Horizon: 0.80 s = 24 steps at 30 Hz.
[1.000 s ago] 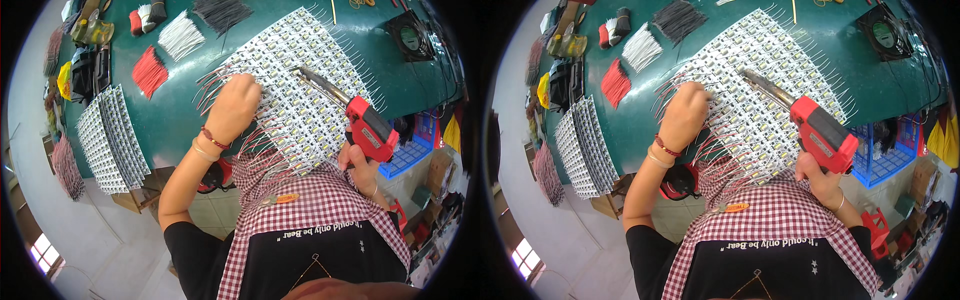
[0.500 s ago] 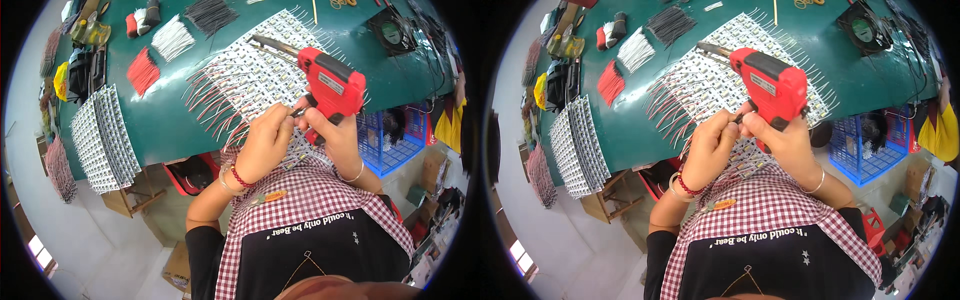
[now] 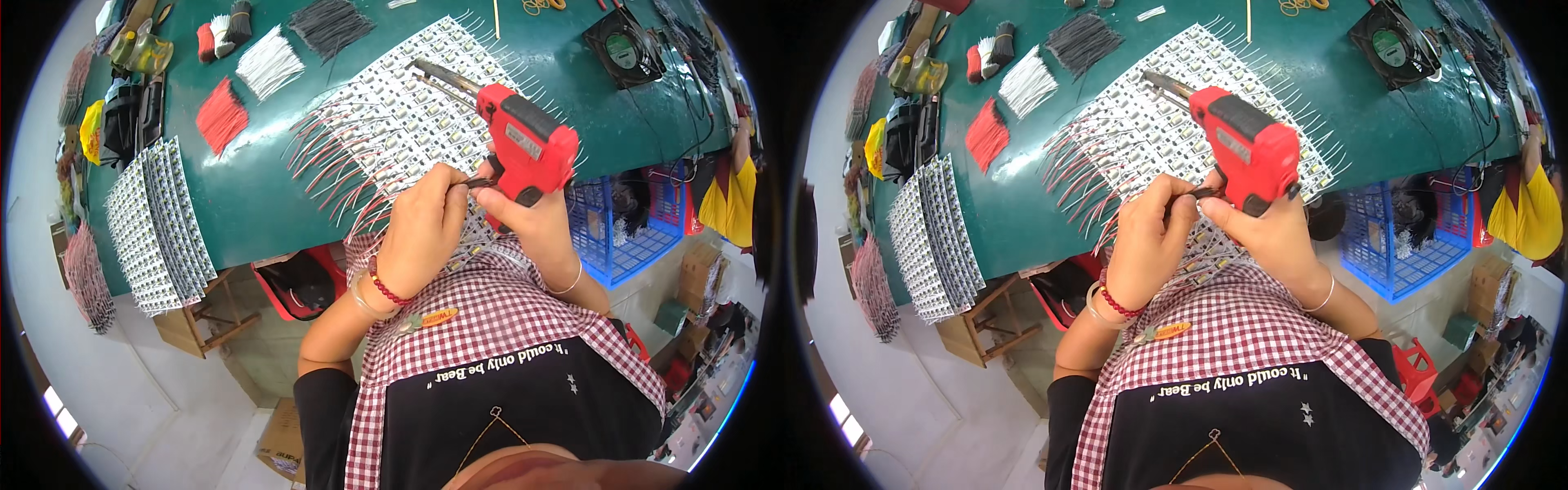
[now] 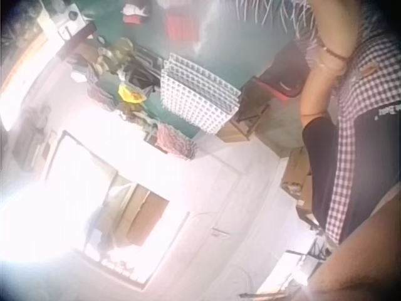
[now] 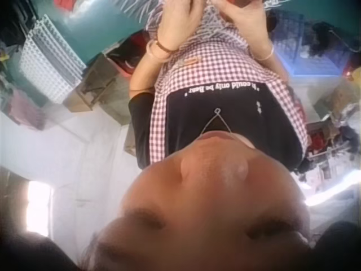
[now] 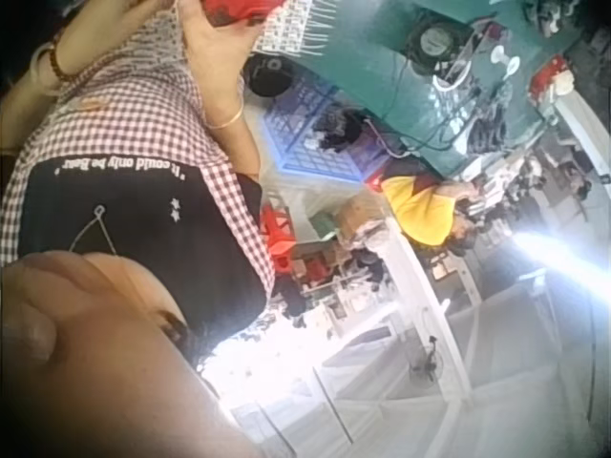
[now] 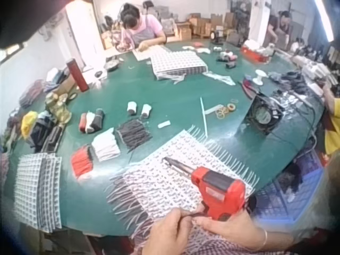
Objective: The person uses a red soldering iron to attach wires to a large LED panel. They pick up individual wires from piles on the table, place them onto the panel, and apply heat to secure them. The process is repeated continuously across the surface of the panel.
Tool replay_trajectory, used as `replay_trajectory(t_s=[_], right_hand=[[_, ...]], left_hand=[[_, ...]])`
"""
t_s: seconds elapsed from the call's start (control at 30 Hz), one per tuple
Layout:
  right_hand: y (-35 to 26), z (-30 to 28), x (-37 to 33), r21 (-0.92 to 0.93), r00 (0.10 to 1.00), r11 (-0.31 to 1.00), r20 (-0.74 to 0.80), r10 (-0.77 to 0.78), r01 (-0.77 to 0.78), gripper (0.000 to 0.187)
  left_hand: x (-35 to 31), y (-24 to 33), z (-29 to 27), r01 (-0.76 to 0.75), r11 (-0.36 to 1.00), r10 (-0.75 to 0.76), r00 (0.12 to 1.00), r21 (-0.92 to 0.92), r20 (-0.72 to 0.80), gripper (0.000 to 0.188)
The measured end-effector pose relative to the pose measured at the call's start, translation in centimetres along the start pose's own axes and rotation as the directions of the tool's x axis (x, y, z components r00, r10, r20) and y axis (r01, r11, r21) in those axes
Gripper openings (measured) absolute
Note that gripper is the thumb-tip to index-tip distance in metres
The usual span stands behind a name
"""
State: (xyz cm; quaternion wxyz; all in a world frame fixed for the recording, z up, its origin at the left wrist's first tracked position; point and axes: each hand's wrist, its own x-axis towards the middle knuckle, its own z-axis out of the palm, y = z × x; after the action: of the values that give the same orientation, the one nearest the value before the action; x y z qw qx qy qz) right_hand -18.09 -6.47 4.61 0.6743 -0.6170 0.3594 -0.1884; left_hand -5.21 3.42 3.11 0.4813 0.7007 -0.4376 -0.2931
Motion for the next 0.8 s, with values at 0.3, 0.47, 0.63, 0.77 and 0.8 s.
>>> replay_trajectory(t_s=[0.3, 0.47, 0.63, 0.77, 0.8], right_hand=[[0.3, 0.5, -0.3, -0.038, 0.992, 0.999, -0.119, -0.039, 0.035, 0.018], [0.4, 0.8, 0.1, 0.150, 0.995, 0.988, -0.098, 0.033, -0.018, 0.041], [0.6, 0.1, 0.5, 0.330, 0.997, 0.943, -0.040, 0.064, -0.047, 0.040], [0.9, 0.2, 0.2, 0.319, 0.998, 0.948, -0.050, 0.031, -0.013, 0.035], [0.6, 0.4, -0.1, 0.313, 0.997, 0.950, -0.074, 0.037, -0.012, 0.034]], left_hand=[[-0.3, -0.3, 0.5, 0.042, 0.998, -0.044, 0.998, -0.057, -0.042, 0.003], [-0.1, -0.9, 1.2, 0.012, 0.988, -0.037, 0.987, -0.156, -0.155, 0.002], [-0.4, -0.8, 0.4, 0.071, 0.986, -0.078, 0.996, -0.151, -0.042, 0.003], [-0.8, -0.4, 0.4, 0.061, 0.993, -0.061, 0.998, -0.100, 0.000, 0.004], [-0.9, -0.6, 0.4, 0.013, 0.998, -0.014, 1.000, -0.069, -0.016, 0.004]])
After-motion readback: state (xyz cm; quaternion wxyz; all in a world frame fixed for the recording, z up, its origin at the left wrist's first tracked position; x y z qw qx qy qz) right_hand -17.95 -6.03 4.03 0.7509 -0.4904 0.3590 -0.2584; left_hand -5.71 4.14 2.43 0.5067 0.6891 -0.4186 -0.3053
